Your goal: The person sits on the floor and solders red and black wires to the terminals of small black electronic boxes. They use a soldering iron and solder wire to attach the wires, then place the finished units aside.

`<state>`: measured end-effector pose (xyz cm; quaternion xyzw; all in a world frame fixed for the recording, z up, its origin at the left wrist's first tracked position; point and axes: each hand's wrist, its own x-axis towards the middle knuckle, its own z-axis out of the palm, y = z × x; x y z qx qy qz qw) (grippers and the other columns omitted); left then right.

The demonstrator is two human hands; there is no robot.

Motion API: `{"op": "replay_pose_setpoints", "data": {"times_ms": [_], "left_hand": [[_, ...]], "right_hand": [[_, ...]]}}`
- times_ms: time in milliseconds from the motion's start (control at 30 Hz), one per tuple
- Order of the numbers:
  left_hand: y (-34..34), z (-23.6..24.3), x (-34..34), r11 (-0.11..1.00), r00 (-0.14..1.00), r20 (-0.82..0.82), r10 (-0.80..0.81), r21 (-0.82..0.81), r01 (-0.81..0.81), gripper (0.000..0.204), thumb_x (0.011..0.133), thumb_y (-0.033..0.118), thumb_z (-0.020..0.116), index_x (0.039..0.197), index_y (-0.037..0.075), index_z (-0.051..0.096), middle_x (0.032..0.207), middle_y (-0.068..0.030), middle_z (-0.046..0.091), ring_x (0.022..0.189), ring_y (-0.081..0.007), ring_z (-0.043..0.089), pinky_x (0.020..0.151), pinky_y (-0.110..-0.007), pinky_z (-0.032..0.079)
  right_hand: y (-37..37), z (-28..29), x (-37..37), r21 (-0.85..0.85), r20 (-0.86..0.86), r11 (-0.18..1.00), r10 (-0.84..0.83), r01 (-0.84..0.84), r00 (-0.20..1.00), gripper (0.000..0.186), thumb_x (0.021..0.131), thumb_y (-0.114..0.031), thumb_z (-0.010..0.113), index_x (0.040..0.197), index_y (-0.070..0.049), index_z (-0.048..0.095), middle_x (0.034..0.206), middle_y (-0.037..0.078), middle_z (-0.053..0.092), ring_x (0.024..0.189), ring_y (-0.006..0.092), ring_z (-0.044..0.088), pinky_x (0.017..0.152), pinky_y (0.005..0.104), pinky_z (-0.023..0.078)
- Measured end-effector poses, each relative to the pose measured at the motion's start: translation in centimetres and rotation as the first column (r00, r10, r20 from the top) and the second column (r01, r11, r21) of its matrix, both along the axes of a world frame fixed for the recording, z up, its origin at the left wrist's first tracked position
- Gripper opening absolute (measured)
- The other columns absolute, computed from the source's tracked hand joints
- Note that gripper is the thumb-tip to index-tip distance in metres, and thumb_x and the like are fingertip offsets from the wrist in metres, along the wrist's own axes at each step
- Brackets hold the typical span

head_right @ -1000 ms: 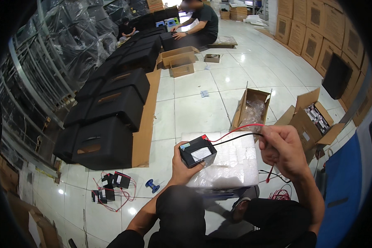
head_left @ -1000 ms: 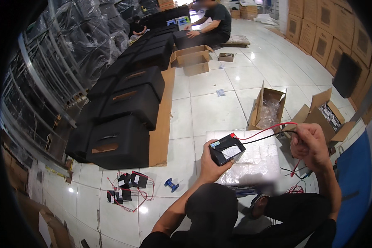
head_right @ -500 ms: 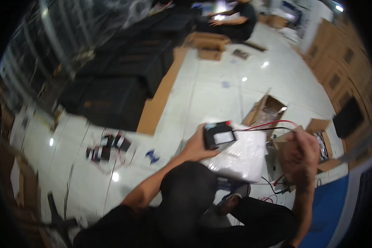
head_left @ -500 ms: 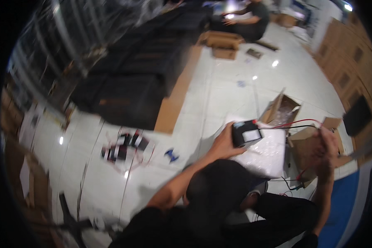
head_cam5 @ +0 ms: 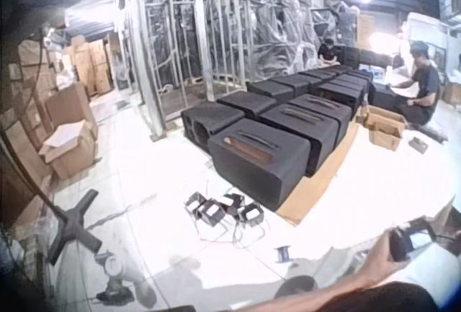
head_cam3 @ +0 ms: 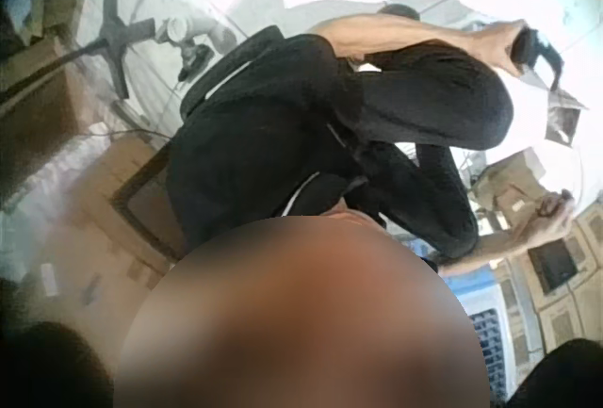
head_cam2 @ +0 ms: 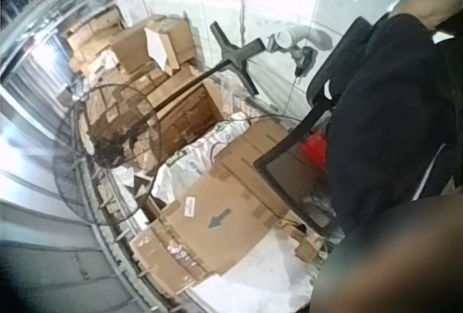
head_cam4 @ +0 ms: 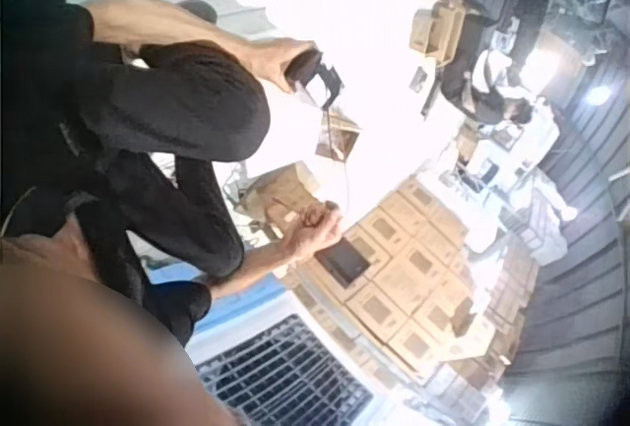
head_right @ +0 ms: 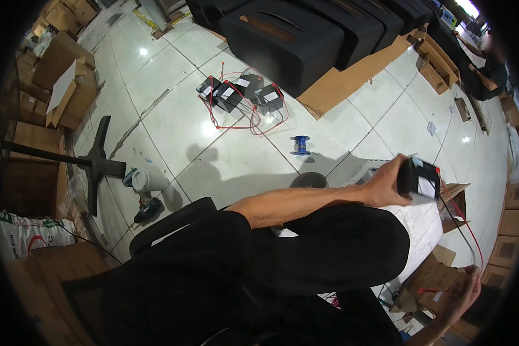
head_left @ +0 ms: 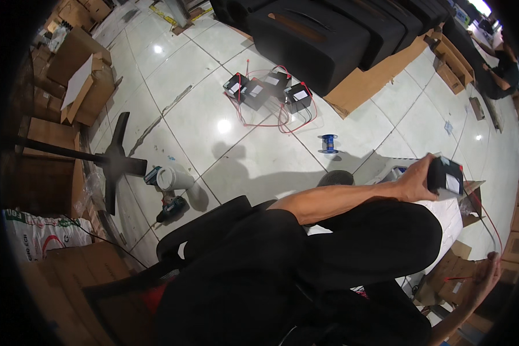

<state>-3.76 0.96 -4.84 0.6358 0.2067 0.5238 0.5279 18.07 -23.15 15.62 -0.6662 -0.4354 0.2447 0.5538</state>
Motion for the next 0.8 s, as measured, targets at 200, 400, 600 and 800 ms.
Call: {"op": "replay_pose_setpoints", "data": {"times_ms": [200,400,600,800], "left_hand": [[2.9,0.3,-4.1,0.938,0.947,0.176,0.27,-0.269,-0.218,0.081,0.059,0.009,0.091,0.122,-0.002,0.04,0.111,-0.018,0.061,0.105,-0.0242,0.059,0.095,-0.035,0.047],[6.7,-3.2,-12.8,0.887,0.895,-0.103,0.434,-0.123,-0.444,0.08,0.061,0.012,0.091,0.12,-0.002,0.038,0.112,-0.0211,0.061,0.107,-0.031,0.062,0.094,-0.039,0.049],[6.1,-6.8,-15.4,0.882,0.765,-0.554,0.329,-0.109,-0.458,0.079,0.06,0.021,0.09,0.115,-0.003,0.039,0.109,-0.0251,0.058,0.102,-0.0381,0.06,0.09,-0.044,0.048],[6.8,-10.3,-14.1,0.842,0.731,-0.584,0.352,-0.143,-0.52,0.075,0.059,0.022,0.09,0.112,-0.002,0.043,0.106,-0.0229,0.062,0.102,-0.0366,0.062,0.089,-0.043,0.049]], "right_hand": [[3.2,-0.2,-5.5,-0.35,0.287,0.937,0.089,0.018,0.954,0.023,0.1,-0.023,0.061,0.101,-0.001,0.065,0.064,-0.007,0.045,0.053,0.0003,0.036,0.047,0.0186,0.027],[5.6,-0.8,-9.2,-0.489,0.327,0.867,0.281,-0.093,0.902,0.017,0.093,-0.011,0.064,0.095,0.005,0.067,0.062,0.001,0.055,0.053,0.0074,0.047,0.05,0.0248,0.037],[8.0,-2.0,-10.5,-0.718,0.311,0.679,0.511,-0.155,0.802,0.014,0.087,-0.006,0.065,0.086,0.008,0.069,0.061,0.011,0.062,0.054,0.0135,0.058,0.054,0.0298,0.044],[9.0,-3.3,-10.1,-0.597,0.297,0.776,0.449,-0.204,0.843,0.014,0.084,0.001,0.068,0.096,0.007,0.067,0.07,0.011,0.066,0.062,0.0133,0.058,0.061,0.0308,0.048]]}}
